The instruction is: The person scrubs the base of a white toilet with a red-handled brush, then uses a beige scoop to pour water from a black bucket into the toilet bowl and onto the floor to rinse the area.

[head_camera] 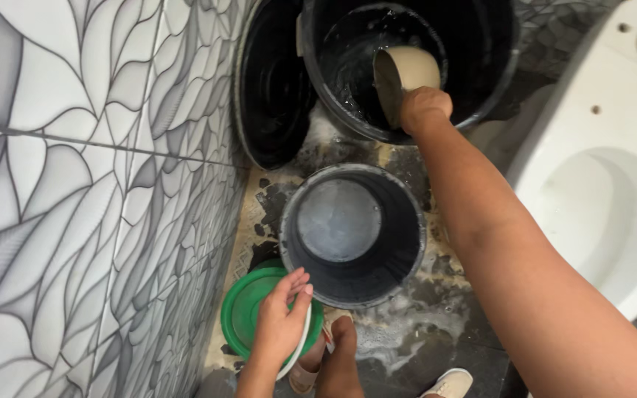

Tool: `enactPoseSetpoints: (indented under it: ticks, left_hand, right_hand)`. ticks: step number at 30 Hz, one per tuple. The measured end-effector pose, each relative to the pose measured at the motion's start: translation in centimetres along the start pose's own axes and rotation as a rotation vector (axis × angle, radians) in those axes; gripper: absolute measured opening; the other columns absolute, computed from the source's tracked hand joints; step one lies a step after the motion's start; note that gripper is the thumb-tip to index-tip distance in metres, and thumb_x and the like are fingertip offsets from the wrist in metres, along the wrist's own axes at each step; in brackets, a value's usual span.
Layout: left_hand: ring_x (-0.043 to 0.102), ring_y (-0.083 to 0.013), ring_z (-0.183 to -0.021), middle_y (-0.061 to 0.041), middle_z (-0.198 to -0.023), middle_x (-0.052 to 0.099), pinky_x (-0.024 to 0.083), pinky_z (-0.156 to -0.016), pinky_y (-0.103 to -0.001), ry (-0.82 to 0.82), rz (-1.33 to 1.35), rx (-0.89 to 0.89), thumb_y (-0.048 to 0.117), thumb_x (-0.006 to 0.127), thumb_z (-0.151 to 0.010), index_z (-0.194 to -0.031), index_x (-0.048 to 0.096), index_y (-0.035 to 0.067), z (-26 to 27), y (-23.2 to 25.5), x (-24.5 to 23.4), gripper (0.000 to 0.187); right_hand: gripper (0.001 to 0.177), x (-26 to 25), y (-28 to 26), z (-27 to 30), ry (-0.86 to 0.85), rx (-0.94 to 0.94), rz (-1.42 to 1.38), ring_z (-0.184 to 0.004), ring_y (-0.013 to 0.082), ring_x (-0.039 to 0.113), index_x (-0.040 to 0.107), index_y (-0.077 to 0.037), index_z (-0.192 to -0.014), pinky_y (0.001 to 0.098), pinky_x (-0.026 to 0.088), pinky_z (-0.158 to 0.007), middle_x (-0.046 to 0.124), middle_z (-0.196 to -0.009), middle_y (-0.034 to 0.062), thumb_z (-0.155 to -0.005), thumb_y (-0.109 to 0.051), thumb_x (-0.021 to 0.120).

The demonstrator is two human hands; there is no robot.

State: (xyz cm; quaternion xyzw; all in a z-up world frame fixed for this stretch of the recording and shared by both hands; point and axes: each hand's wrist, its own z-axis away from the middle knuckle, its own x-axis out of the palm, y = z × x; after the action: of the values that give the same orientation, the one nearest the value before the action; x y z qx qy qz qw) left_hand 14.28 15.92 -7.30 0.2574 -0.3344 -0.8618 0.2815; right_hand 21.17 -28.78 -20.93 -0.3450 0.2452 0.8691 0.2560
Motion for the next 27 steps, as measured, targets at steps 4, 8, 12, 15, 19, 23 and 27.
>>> enactPoseSetpoints:
  ticks: [4, 8, 12, 15, 19, 23, 27]
  left_hand:
    - [0.075, -0.0231, -0.112, -0.015, -0.122, 0.075, 0.057, -0.095, -0.034, 0.012, -0.003, -0.006, 0.016, 0.066, -0.093, -0.131, 0.063, 0.001, -1.0, -0.6, -0.9, 0.040]
    - [0.074, -0.0244, -0.112, -0.016, -0.123, 0.075, 0.057, -0.095, -0.035, 0.011, 0.054, 0.026, 0.016, 0.065, -0.094, -0.131, 0.062, 0.000, -1.4, -1.0, -1.2, 0.040]
    - [0.075, -0.0238, -0.112, -0.017, -0.122, 0.075, 0.057, -0.096, -0.034, 0.000, 0.027, 0.029, 0.015, 0.065, -0.094, -0.131, 0.062, 0.000, -0.8, -1.0, -1.1, 0.040]
    - [0.074, -0.0233, -0.113, -0.017, -0.123, 0.075, 0.057, -0.096, -0.034, -0.020, 0.010, 0.014, 0.015, 0.065, -0.094, -0.131, 0.062, -0.001, 0.2, -0.7, -0.4, 0.041]
    - [0.074, -0.0224, -0.113, -0.016, -0.123, 0.075, 0.056, -0.096, -0.034, -0.025, -0.001, 0.014, 0.015, 0.065, -0.093, -0.132, 0.062, 0.000, 1.9, 0.5, 1.3, 0.042]
    - [0.074, -0.0215, -0.112, -0.015, -0.123, 0.075, 0.057, -0.095, -0.033, -0.041, 0.000, 0.068, 0.016, 0.065, -0.094, -0.134, 0.061, 0.000, 4.3, 2.0, 3.7, 0.043]
    - [0.073, -0.0205, -0.112, -0.015, -0.123, 0.075, 0.056, -0.096, -0.032, -0.029, -0.002, 0.139, 0.015, 0.066, -0.094, -0.134, 0.062, -0.001, 8.3, 2.4, 7.2, 0.043]
  right_hand:
    - [0.022, 0.8, -3.2, -1.3, -0.006, -0.006, -0.346, -0.093, 0.0328, 0.071, 0.074, 0.001, -0.105, 0.0399, 0.056, -0.071, 0.071, -0.105, 0.0205, -0.089, -0.013, 0.067]
    - [0.013, 3.1, -0.7, -2.2, -0.071, 0.101, -1.171, -0.058, 0.0213, 0.064, 0.071, 0.005, -0.085, 0.0343, 0.050, -0.052, 0.070, -0.073, 0.0154, -0.089, -0.006, 0.065]
    - [0.019, 3.4, 1.2, -0.8, -0.018, 0.091, -1.607, -0.045, 0.0169, 0.055, 0.062, 0.005, -0.074, 0.0351, 0.042, -0.039, 0.062, -0.062, 0.0108, -0.089, -0.006, 0.062]
    - [0.015, 2.4, 1.4, 2.4, 0.069, 0.092, -1.716, -0.045, 0.0126, 0.052, 0.065, 0.001, -0.081, 0.0310, 0.040, -0.039, 0.063, -0.064, 0.0068, -0.091, -0.010, 0.062]
    - [0.019, 1.3, 1.5, 8.7, 0.190, 0.019, -1.884, -0.041, 0.0137, 0.050, 0.061, 0.002, -0.083, 0.0302, 0.038, -0.037, 0.060, -0.061, 0.0075, -0.094, -0.014, 0.060]
    - [0.017, 0.5, 4.3, 16.4, 0.295, -0.055, -1.898, -0.040, 0.0135, 0.049, 0.062, 0.001, -0.084, 0.0299, 0.038, -0.036, 0.060, -0.062, 0.0063, -0.093, -0.014, 0.059]
    - [0.015, 2.1, 7.7, 26.0, 0.280, -0.047, -1.840, -0.042, 0.0117, 0.051, 0.063, -0.001, -0.086, 0.0280, 0.038, -0.038, 0.061, -0.062, 0.0054, -0.093, -0.013, 0.059]
